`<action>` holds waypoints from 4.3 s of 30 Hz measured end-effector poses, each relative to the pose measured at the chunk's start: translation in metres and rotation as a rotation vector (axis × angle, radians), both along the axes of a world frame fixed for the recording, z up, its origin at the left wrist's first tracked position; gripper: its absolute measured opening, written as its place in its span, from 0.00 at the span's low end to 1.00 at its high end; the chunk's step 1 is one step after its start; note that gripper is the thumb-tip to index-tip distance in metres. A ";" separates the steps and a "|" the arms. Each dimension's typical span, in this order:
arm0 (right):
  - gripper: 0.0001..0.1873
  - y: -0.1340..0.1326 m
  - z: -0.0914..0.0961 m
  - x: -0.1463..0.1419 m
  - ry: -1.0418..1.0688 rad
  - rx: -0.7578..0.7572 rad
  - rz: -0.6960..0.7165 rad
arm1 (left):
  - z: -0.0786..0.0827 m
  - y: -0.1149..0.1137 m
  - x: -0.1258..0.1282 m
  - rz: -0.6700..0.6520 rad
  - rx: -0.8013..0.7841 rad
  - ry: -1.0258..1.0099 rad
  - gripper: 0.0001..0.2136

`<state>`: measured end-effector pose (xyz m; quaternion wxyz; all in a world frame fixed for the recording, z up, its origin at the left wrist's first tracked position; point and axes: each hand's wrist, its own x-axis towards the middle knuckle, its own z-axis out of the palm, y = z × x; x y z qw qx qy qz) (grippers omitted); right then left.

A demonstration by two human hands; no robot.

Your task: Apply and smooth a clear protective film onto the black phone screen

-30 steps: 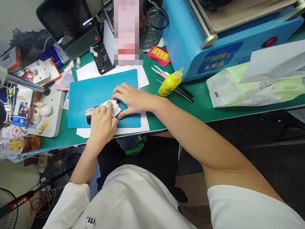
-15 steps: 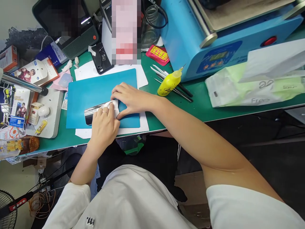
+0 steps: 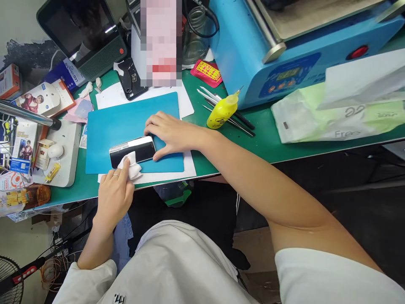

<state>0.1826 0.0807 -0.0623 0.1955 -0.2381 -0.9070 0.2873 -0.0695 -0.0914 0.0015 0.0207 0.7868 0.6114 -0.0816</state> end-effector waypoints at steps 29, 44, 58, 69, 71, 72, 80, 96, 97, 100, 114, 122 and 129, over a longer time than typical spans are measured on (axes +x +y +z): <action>0.44 -0.001 -0.003 -0.002 0.009 -0.036 -0.015 | 0.009 0.038 0.062 -0.102 -0.144 0.034 0.25; 0.42 0.002 -0.005 -0.001 0.041 -0.029 0.002 | 0.020 0.062 0.050 -0.246 -0.223 0.145 0.26; 0.42 0.002 0.000 -0.001 0.007 -0.029 -0.018 | 0.017 0.054 0.020 -0.205 -0.181 0.132 0.24; 0.45 -0.001 -0.002 -0.001 -0.011 -0.035 -0.024 | 0.010 0.049 0.031 -0.073 -0.193 0.147 0.29; 0.45 -0.001 -0.002 0.000 -0.018 -0.037 -0.029 | 0.013 0.050 0.016 0.031 -0.178 0.177 0.28; 0.46 -0.001 -0.002 0.000 -0.024 -0.041 -0.032 | 0.015 0.050 0.007 0.081 -0.168 0.184 0.28; 0.53 -0.001 -0.005 0.000 -0.039 -0.055 -0.045 | 0.009 0.028 -0.046 0.237 -0.052 0.152 0.23; 0.55 -0.004 -0.009 0.002 -0.027 -0.038 -0.060 | -0.044 0.023 -0.074 0.021 0.282 -0.406 0.23; 0.55 -0.004 -0.010 0.002 -0.028 -0.037 -0.062 | -0.045 0.021 -0.075 0.006 0.264 -0.400 0.24; 0.54 -0.004 -0.010 0.002 -0.034 -0.037 -0.061 | -0.046 0.012 -0.077 -0.010 0.240 -0.404 0.26; 0.53 -0.005 -0.011 0.003 -0.028 -0.040 -0.075 | -0.046 0.002 -0.077 -0.104 0.304 -0.483 0.31; 0.50 -0.005 -0.012 0.002 -0.034 -0.033 -0.079 | -0.038 -0.013 -0.068 -0.155 0.332 -0.413 0.28; 0.49 -0.004 -0.009 0.000 -0.020 -0.026 -0.063 | -0.034 0.009 -0.030 -0.240 0.171 -0.416 0.26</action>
